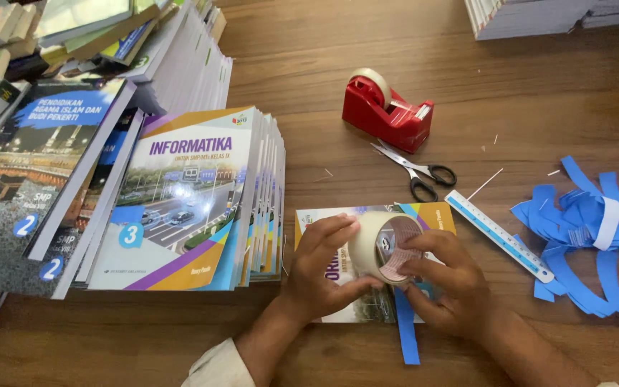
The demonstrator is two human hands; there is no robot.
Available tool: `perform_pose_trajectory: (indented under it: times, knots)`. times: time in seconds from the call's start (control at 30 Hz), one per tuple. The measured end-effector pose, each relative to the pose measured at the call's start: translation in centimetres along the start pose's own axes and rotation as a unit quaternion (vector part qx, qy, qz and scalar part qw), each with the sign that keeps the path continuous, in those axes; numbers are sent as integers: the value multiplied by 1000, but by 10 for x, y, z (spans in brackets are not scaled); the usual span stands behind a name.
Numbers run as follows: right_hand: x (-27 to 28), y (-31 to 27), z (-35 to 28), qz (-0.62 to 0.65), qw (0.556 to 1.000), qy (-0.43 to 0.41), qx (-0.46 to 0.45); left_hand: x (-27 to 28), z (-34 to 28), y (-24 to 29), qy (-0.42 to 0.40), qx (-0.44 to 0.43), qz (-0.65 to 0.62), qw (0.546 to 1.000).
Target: The recorder is applying blue tape labels to the spines of multiple copies of a textbook titled 'Informatika' at a cataloging workstation.
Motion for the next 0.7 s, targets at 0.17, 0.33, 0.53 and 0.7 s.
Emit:
perform_pose_trajectory:
  times: [0.17,0.33,0.53,0.7]
  knots:
    - [0,1,2,0,1000,-2,-1,-5,-6,-3,10,-7,-8,1000]
    - [0,0,3,20,1000,2,-11,-9,-12,-2,29,-10,-20,999]
    - [-2,3,1,41,999,-12,-33,-9,-17,5,32,-3,-18,999]
    - [-2,-4,3,65,997,-22,-23,-10,-20,4,37,-6,-26,999]
Point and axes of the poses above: each hand's wrist, its own z-axis towards the middle knuckle, its own x-axis out of the back of the hand, y = z × x, the point moved 5 cm from there along z, towards the middle knuckle, and after that the axes turned 9 degrees about z, right-handed, at the moved point
